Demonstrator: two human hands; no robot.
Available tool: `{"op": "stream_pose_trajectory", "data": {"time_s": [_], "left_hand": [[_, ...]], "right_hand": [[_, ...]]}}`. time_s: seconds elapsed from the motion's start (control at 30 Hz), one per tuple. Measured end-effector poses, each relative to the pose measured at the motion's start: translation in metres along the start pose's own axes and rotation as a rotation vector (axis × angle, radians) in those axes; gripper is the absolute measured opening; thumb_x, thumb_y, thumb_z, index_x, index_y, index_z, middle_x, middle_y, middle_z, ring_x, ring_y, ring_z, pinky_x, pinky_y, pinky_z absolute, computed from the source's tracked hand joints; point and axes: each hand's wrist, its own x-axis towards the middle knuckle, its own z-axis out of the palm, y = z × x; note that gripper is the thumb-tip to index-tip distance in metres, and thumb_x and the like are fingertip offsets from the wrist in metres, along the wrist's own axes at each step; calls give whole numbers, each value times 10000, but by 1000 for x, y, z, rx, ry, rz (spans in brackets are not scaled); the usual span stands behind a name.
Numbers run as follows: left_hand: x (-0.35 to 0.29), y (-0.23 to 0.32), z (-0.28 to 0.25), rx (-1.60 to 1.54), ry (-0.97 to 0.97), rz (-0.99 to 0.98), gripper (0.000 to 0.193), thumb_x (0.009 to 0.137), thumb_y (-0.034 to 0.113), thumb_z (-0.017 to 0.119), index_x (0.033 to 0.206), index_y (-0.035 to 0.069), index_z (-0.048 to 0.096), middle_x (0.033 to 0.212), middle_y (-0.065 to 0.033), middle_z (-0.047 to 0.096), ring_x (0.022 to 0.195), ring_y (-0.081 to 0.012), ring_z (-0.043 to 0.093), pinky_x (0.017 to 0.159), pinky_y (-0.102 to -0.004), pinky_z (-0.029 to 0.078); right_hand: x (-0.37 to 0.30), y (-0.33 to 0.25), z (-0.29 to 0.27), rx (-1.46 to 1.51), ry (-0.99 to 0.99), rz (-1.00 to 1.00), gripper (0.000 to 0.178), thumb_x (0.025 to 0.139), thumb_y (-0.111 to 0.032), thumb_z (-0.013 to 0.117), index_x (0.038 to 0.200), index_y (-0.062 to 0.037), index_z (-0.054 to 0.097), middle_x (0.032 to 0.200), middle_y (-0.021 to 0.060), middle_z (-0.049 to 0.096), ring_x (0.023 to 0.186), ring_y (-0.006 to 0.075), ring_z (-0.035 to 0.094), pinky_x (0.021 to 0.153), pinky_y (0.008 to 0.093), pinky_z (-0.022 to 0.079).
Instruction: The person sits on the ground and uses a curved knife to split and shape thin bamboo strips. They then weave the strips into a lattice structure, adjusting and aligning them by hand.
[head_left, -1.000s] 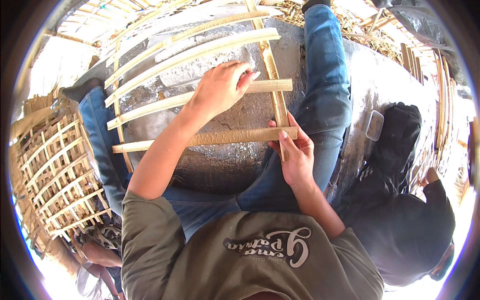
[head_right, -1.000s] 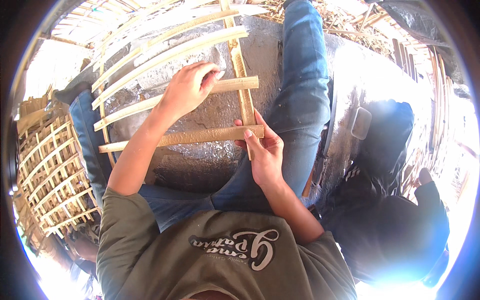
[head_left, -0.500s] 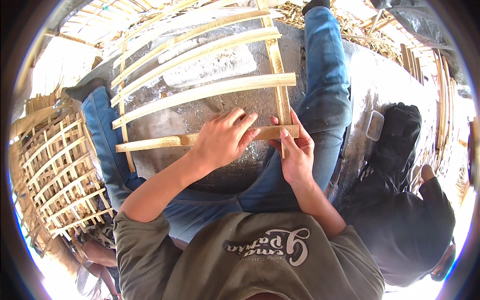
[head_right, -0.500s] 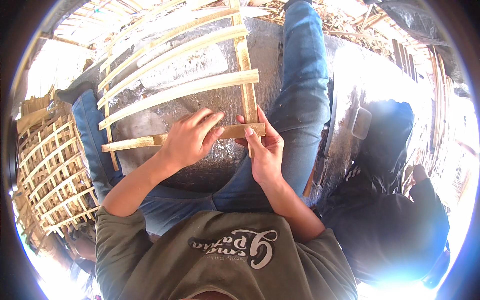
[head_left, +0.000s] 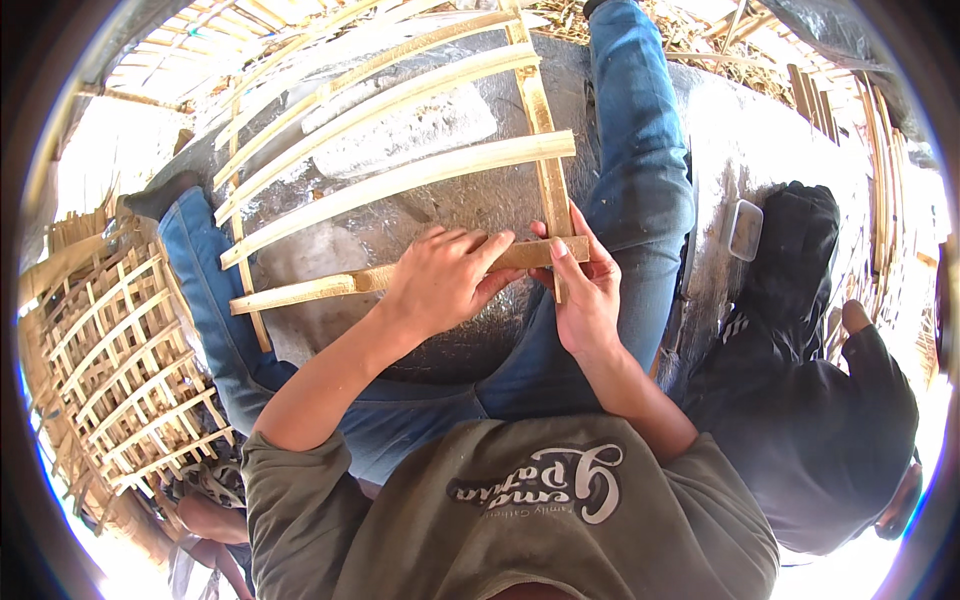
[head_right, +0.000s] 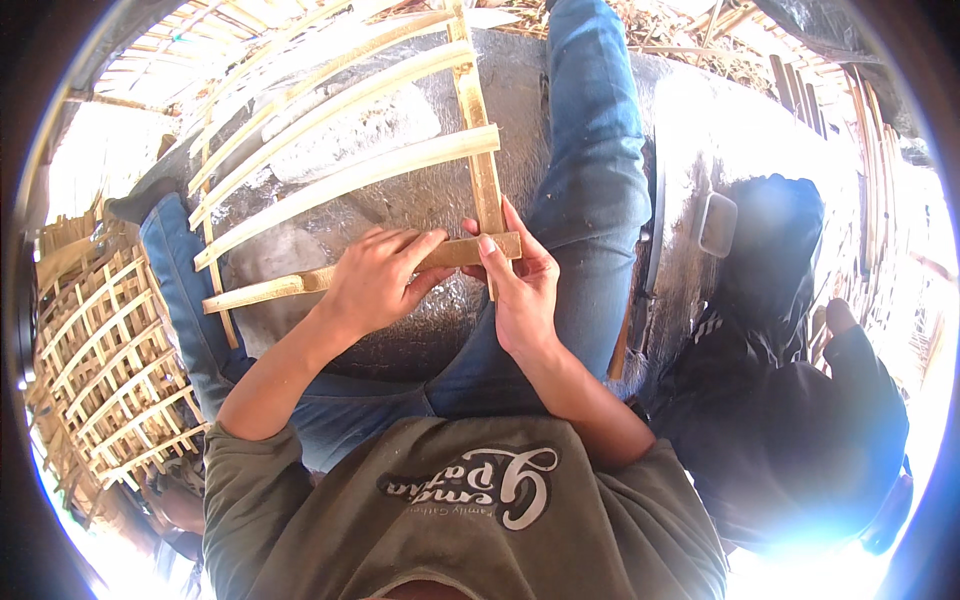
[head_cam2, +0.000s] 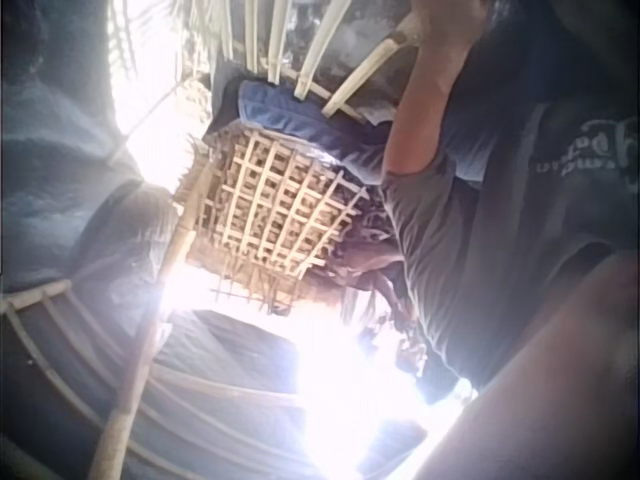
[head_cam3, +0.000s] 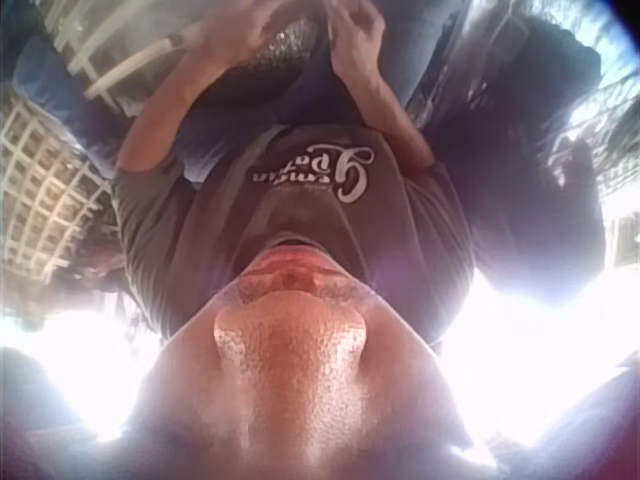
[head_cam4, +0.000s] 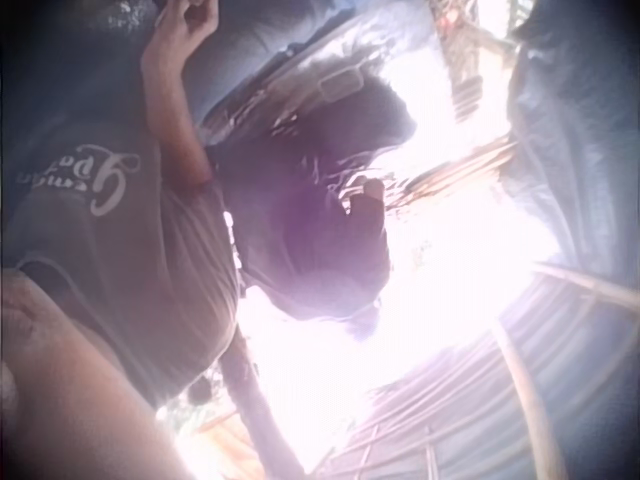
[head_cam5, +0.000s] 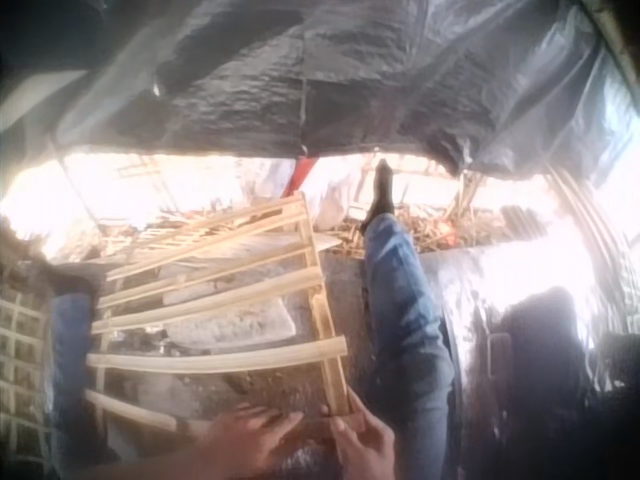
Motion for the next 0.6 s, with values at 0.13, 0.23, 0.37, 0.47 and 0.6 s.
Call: {"op": "stream_pose_trajectory", "data": {"time_s": [0.13,0.23,0.37,0.47,0.6], "left_hand": [[-1,-1,2,-17,8,11,393,896,340,733,1151,53,648,835,-109,711,787,-274,710,731,-406,548],[0,2,-5,-42,-37,7,396,879,283,754,1145,11,641,891,-142,719,804,-321,703,723,-430,531],[-1,2,-4,-66,-49,5,379,872,258,755,1136,10,640,869,-138,713,794,-324,699,723,-432,531],[0,3,-4,-70,-71,-6,385,873,260,752,1147,14,636,875,-139,710,792,-327,696,723,-432,534],[0,4,-4,-24,-29,-1,443,920,340,698,1226,29,622,1064,-169,684,960,-310,673,792,-436,518]], "right_hand": [[0,-2,1,35,3,2,518,1006,-65,623,1491,-11,450,1209,181,695,1068,219,699,913,375,606],[-2,0,-1,75,1,17,509,1010,-72,619,1484,4,452,1189,199,697,1061,243,704,929,390,598],[2,-1,0,103,-29,2,506,1014,-70,613,1482,20,447,1177,218,695,1057,260,705,955,390,583],[3,0,1,103,-17,-11,500,1016,-57,605,1481,29,444,1177,217,694,1061,259,702,979,395,570],[2,2,1,107,-9,-35,500,1014,-51,606,1482,27,445,1181,211,693,1067,254,700,981,388,566]]}}
